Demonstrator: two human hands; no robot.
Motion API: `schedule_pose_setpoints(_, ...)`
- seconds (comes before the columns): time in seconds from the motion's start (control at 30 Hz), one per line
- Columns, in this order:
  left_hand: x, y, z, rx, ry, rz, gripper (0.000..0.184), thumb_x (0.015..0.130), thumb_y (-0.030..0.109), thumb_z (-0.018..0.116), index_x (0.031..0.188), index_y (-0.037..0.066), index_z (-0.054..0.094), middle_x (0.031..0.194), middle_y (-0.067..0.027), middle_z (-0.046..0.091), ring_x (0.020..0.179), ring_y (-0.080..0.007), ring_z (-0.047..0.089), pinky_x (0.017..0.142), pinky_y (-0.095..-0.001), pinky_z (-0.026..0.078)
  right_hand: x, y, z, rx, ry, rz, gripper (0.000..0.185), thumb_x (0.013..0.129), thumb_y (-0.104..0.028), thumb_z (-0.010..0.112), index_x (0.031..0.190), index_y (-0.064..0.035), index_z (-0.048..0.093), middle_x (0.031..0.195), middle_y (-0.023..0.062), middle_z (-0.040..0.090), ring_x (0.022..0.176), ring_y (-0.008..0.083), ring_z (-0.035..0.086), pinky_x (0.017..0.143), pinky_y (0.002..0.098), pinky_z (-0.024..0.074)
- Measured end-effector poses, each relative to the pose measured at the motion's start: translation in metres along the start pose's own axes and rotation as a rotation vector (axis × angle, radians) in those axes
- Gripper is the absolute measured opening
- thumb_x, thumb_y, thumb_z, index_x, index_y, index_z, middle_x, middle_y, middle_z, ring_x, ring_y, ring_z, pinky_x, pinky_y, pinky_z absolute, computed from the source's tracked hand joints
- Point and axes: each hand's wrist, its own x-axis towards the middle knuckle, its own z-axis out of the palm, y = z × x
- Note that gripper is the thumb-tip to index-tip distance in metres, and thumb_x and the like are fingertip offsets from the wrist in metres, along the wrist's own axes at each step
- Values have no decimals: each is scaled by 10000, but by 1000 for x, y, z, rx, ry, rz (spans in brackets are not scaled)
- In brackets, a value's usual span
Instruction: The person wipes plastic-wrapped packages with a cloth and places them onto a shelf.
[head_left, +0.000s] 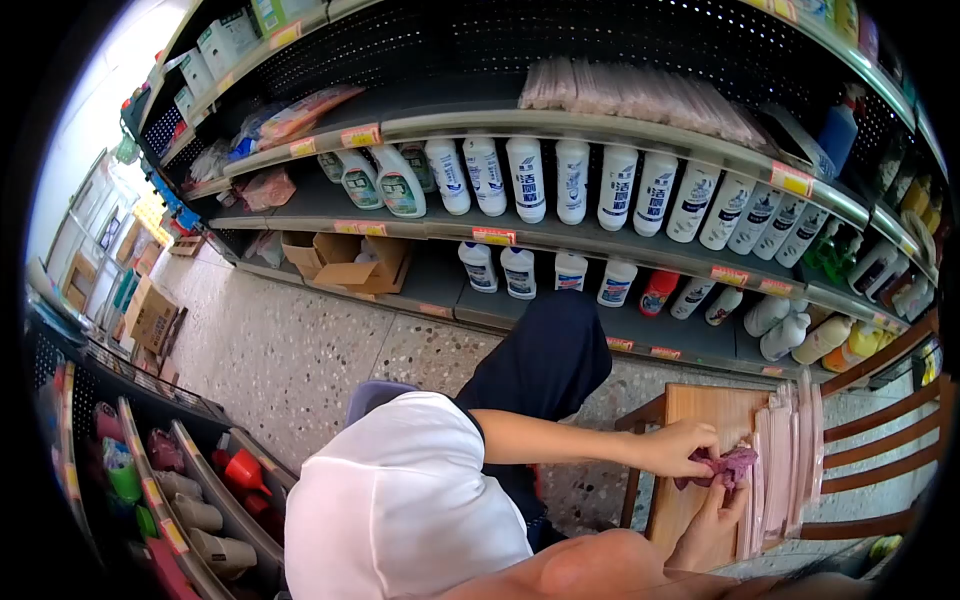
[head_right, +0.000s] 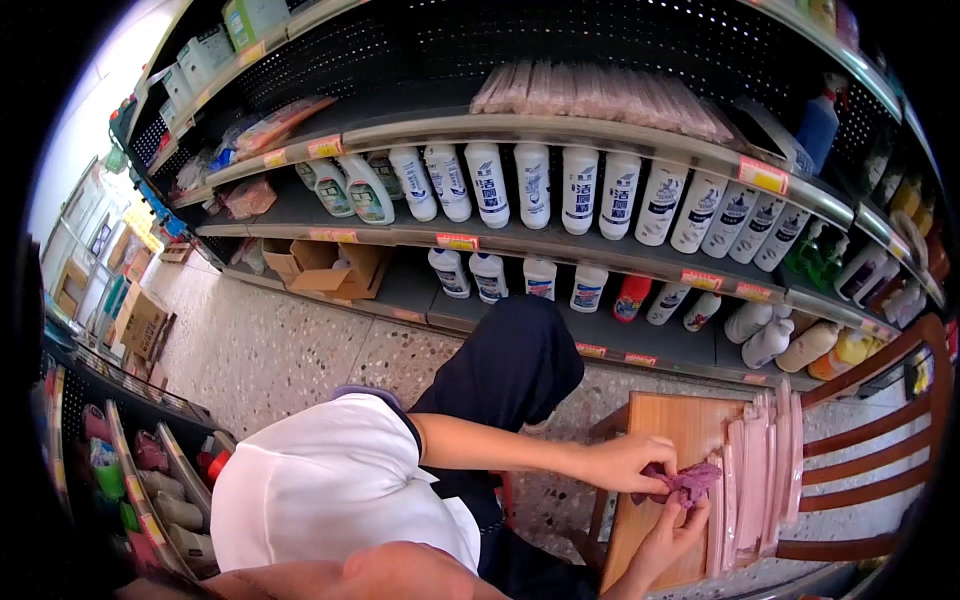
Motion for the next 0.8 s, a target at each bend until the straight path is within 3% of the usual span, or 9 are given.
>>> schedule_pose_setpoints(0.1, 6, 4, -10, -50, -40, 6, 224, 809, 166, 771, 847, -6, 632, 925, -123, 629, 863, -258, 622, 734, -355, 485, -1, -8, 0, -36, 70, 35, 205, 988, -133, 582, 1140, 5, 577, 1072, 61, 596, 987, 151, 543, 912, 314, 435)
schedule_pose_setpoints(0.27, 12, 6, -21, -157, -143, -110, 174, 894, 158, 722, 897, -8, 672, 816, -51, 681, 798, -90, 622, 714, -263, 489, 0, 8, -3, 86, 134, 79, 230, 990, -121, 559, 1184, 3, 562, 1113, 68, 590, 1039, 155, 530, 944, 310, 416)
schedule_pose_setpoints(0.37, 16, 4, -27, -229, -101, -127, 204, 919, 195, 704, 863, 4, 662, 785, -35, 676, 763, -69, 596, 695, -259, 479, 2, 15, -9, 137, 182, 125, 247, 978, -96, 541, 1208, -5, 552, 1141, 70, 578, 1056, 165, 531, 957, 314, 413)
schedule_pose_setpoints(0.4, 17, 5, -32, -131, -114, -103, 221, 969, 229, 650, 910, 16, 632, 812, -11, 662, 748, -66, 569, 677, -256, 468, 4, 22, -15, 170, 161, 123, 256, 974, -89, 534, 1217, -8, 547, 1149, 70, 574, 1060, 169, 532, 959, 316, 413)
schedule_pose_setpoints(0.47, 16, 2, -30, -273, -112, -147, 231, 998, 247, 609, 952, 22, 605, 821, 12, 632, 755, -59, 546, 675, -252, 458, 5, 34, -19, 228, 145, 134, 292, 962, -89, 518, 1244, -12, 529, 1174, 74, 561, 1072, 180, 538, 961, 324, 415)
schedule_pose_setpoints(0.6, 17, -7, -21, -356, -53, -169, 246, 1033, 268, 550, 1005, 25, 569, 821, 39, 557, 785, -47, 502, 699, -242, 447, 5, 25, -14, 401, 55, 257, 312, 991, -156, 515, 1258, 5, 523, 1209, 84, 554, 1091, 183, 536, 958, 331, 422)
schedule_pose_setpoints(0.73, 18, -13, -31, -507, -97, -362, 232, 1003, 251, 604, 1029, 21, 581, 908, 13, 599, 830, -66, 539, 744, -255, 470, -4, 29, -3, 172, -122, 151, 359, 989, -179, 580, 1284, 20, 536, 1218, 79, 568, 1053, 153, 538, 936, 313, 430)
schedule_pose_setpoints(0.8, 13, 8, -44, -598, -159, -408, 257, 969, 240, 652, 1064, 9, 591, 963, -8, 628, 877, -72, 564, 770, -256, 482, 0, 19, -3, 182, -313, 241, 357, 965, -160, 615, 1267, 21, 558, 1181, 71, 594, 1037, 152, 551, 943, 314, 434)
